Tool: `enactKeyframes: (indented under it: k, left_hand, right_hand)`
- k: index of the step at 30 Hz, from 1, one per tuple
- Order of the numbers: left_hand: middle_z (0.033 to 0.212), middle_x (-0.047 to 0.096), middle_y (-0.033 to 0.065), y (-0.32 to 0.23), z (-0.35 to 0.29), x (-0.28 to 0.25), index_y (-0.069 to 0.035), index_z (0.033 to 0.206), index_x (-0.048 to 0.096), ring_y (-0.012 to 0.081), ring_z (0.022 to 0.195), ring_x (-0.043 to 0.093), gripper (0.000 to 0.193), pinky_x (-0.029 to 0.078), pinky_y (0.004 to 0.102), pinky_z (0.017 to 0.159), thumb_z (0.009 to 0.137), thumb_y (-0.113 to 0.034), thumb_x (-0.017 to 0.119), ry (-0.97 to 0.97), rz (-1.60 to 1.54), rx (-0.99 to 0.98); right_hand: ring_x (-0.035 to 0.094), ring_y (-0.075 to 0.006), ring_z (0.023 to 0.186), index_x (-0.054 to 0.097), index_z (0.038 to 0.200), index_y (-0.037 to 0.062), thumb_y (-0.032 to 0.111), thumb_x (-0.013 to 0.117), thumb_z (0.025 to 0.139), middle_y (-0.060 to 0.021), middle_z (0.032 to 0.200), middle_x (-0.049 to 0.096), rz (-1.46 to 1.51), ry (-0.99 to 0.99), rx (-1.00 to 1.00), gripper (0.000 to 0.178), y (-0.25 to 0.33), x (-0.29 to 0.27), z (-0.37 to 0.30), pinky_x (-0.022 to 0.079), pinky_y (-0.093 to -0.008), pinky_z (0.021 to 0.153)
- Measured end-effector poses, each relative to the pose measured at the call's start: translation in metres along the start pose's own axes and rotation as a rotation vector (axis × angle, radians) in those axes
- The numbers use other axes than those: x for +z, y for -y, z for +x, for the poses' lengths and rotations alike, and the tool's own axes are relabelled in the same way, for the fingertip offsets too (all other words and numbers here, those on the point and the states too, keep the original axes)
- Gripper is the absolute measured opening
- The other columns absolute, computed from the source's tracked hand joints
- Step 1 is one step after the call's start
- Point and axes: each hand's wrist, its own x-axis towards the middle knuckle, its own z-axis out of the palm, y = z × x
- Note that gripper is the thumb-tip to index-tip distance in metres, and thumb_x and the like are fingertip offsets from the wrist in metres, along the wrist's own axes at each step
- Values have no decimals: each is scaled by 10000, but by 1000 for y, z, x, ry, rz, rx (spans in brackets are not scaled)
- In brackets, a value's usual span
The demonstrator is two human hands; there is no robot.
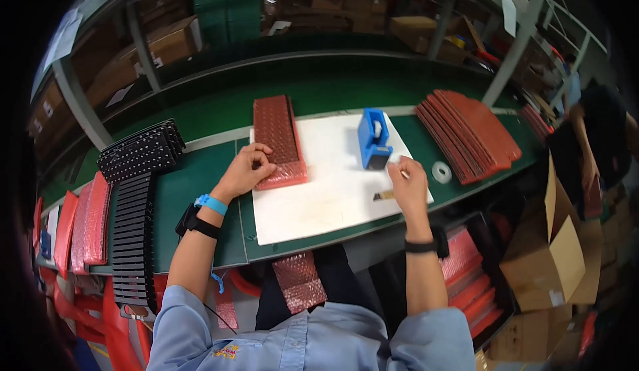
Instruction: Wrapping electronic components in bubble wrap and securing them with tape on a production line.
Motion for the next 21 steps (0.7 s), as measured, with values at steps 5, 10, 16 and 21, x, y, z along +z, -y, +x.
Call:
enactKeyframes:
  k: [5,10,16,21]
  left_hand:
    - [1177,602,113,8,-2,-7,-1,704,610,239,1079,565,227,477,332,872,818,-137,752,-6,-3,-3]
    - [1183,615,145,10,-1,-10,11,742,666,297,1138,537,198,465,361,936,795,-160,749,48,-51,38]
    - [1177,611,127,2,-5,-5,8,752,648,296,1123,535,194,453,352,947,811,-157,733,19,-21,66]
    - [1183,613,118,1,1,-13,2,747,634,278,1127,534,197,451,346,942,820,-154,728,40,-18,50]
  right_hand:
    - [499,-215,1097,628,826,41,207,700,891,-82,1171,488,-153,851,-486,192,130,44,6,410,-337,973]
    - [476,-240,1086,666,834,98,330,697,884,-67,1057,513,-261,1514,-576,239,161,146,64,383,-361,958]
    - [479,-246,1074,723,839,124,372,735,846,-62,1002,555,-950,1487,-751,249,151,192,87,373,-377,905]
    - [521,-269,1033,714,799,109,451,790,755,-73,954,586,-1050,1379,-846,353,148,201,100,389,-410,852]
